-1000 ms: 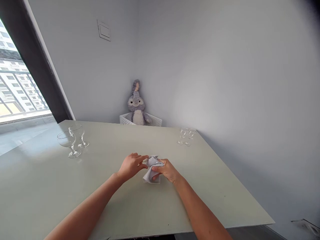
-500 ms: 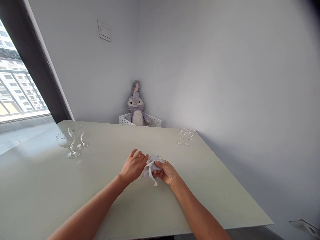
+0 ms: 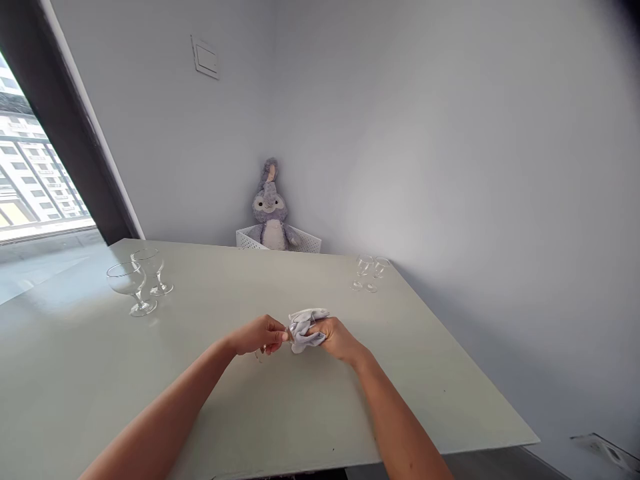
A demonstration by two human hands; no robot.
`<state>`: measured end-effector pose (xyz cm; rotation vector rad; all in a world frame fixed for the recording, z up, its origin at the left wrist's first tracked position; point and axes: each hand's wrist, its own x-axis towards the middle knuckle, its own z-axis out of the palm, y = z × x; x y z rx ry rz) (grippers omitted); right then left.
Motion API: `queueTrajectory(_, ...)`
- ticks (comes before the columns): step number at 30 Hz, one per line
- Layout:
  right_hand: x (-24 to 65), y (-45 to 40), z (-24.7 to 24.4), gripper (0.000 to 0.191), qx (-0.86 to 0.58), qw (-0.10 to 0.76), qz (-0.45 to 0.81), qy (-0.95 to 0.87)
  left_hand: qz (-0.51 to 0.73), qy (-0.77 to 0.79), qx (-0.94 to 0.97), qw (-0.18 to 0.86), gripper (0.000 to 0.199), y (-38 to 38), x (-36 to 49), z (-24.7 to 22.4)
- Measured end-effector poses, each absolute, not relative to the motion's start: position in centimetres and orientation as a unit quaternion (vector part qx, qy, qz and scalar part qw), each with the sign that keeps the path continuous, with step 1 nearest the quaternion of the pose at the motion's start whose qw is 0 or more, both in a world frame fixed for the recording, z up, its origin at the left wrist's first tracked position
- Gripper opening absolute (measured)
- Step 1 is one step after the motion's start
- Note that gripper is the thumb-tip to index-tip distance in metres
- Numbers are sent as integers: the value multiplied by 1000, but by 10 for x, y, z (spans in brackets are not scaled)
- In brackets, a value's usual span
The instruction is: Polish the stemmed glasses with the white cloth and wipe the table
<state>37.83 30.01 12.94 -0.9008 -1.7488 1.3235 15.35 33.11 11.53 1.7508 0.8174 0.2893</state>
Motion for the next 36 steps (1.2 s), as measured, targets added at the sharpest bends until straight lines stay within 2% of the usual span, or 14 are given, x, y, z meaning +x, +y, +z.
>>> queueTrajectory(4, 382, 307, 125, 19, -370, 389, 345, -769, 133, 339, 680, 636, 53, 333, 151, 111)
queueTrajectory(8, 396, 320, 113, 25, -431, 439, 215, -758, 175, 349, 669, 632, 54, 336, 148, 108)
queueTrajectory(13, 412, 327, 104, 29, -531, 529, 47, -660, 294, 466, 666, 503, 49, 337, 151, 109)
queueTrajectory(15, 407, 322, 106, 28, -513, 517, -3, -685, 314, 541, 651, 431, 45, 338, 153, 107)
queueTrajectory(17, 395, 314, 108, 28, -461, 460, -16, -759, 303, 586, 658, 364, 39, 338, 155, 103)
queueTrajectory(21, 363, 302, 108, 35, -342, 361, 7, -867, 228, 613, 730, 198, 23, 334, 166, 94)
queueTrajectory(26, 345, 303, 103, 30, -350, 347, 19, -870, 196, 532, 817, 110, 22, 316, 185, 87)
queueTrajectory(29, 352, 309, 102, 26, -432, 383, 88, -811, 193, 449, 873, 6, 24, 309, 188, 84)
queueTrajectory(31, 361, 315, 100, 29, -475, 424, 203, -744, 204, 416, 885, -33, 19, 308, 188, 81)
queueTrajectory(36, 369, 331, 86, 38, -494, 535, 472, -497, 248, 428, 869, -17, 39, 310, 193, 73)
